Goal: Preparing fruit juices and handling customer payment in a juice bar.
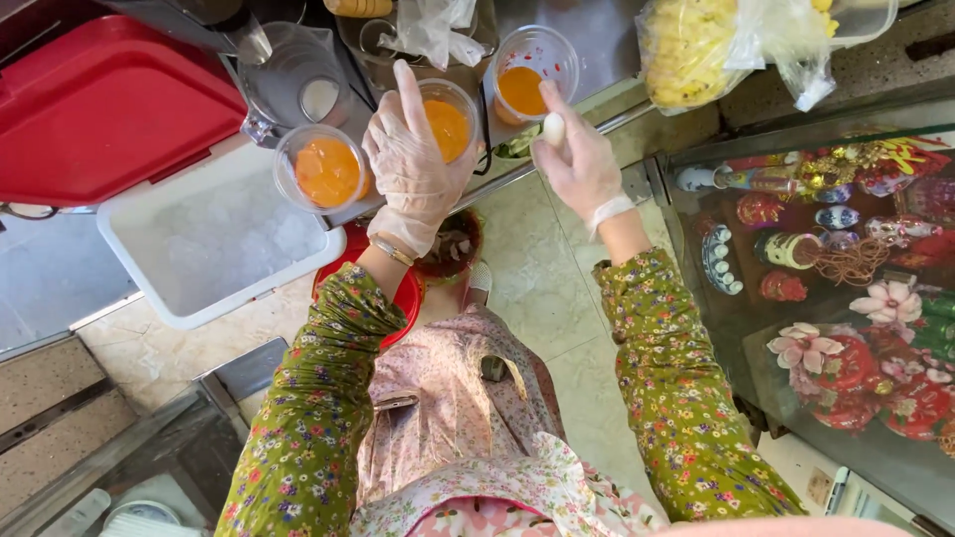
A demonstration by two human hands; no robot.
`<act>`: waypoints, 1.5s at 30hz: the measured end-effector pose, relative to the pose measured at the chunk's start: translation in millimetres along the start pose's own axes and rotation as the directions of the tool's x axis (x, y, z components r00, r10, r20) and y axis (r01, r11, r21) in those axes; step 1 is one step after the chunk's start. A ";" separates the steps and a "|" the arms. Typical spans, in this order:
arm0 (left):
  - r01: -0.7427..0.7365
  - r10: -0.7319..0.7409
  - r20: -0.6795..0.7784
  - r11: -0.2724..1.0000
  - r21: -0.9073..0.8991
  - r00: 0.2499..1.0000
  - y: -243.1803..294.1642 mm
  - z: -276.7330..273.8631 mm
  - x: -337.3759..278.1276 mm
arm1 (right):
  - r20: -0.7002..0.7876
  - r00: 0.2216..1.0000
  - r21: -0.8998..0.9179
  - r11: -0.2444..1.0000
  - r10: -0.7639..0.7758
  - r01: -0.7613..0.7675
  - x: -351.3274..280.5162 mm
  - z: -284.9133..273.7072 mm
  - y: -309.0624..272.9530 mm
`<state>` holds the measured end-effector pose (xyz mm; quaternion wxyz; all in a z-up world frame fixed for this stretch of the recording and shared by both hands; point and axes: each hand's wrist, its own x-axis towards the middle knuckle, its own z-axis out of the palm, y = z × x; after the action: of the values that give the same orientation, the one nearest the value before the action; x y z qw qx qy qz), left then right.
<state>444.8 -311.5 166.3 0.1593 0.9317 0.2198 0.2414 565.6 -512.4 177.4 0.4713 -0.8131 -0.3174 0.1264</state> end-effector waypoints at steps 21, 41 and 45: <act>-0.076 0.112 0.097 0.947 -0.313 0.989 18.0 -46.9 -40.9 | 0.024 0.924 -0.397 0.844 -0.383 0.360 -24.5 -10.7 -8.9; 0.229 -0.220 0.075 0.851 -0.473 0.973 -282.4 -225.3 -224.2 | 0.473 0.763 0.116 0.889 -0.441 0.442 -80.1 302.0 -187.2; 0.289 -0.297 0.026 0.900 -0.326 0.955 -380.4 -229.8 -254.4 | 0.540 0.825 -0.207 0.976 0.167 -0.062 -33.4 462.9 -140.3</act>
<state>-1.4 -67.1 107.7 0.3430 0.8457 0.3162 0.2592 250.6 -166.3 50.6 0.2752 -0.7982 -0.4009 0.3554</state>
